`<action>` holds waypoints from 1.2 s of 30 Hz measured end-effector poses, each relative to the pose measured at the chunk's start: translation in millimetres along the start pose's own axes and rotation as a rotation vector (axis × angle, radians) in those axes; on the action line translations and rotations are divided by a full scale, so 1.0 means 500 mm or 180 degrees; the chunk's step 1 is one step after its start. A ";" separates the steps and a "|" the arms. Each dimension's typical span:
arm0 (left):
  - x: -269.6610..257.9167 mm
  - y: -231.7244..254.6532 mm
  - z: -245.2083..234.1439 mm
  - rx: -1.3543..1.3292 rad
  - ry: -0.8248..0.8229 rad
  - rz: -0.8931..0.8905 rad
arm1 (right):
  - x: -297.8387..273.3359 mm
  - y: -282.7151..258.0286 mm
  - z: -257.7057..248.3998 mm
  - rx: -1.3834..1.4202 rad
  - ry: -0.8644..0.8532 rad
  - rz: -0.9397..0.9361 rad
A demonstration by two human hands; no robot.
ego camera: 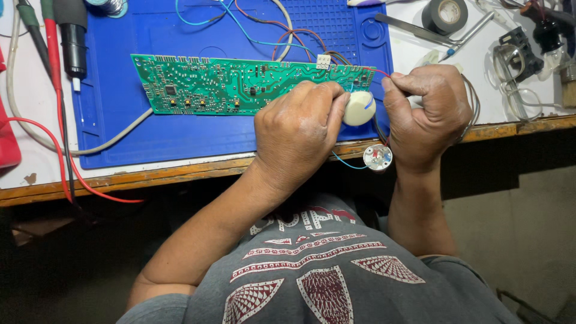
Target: The person holds a small light bulb and connects its wires to a green circuit board placed on a blue mat. The bulb lights up when the connection is made, and the person continues to test the connection by touching the wires to different points on the board.
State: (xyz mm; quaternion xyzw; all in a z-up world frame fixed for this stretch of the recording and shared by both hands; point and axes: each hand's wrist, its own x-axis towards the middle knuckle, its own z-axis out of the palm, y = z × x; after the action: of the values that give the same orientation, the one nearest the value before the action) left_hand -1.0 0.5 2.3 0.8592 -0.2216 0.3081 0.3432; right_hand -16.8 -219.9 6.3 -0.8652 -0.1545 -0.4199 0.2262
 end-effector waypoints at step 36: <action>-0.008 -0.008 -0.011 -0.0143 -0.0123 0.0090 | -0.018 0.039 -0.008 0.1678 -0.0091 0.1028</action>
State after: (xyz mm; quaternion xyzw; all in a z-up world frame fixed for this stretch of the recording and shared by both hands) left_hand -3.8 7.8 1.0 0.8538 -0.2472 0.2913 0.3537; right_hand -15.9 -239.4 -3.5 -0.7959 -0.1218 -0.3118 0.5045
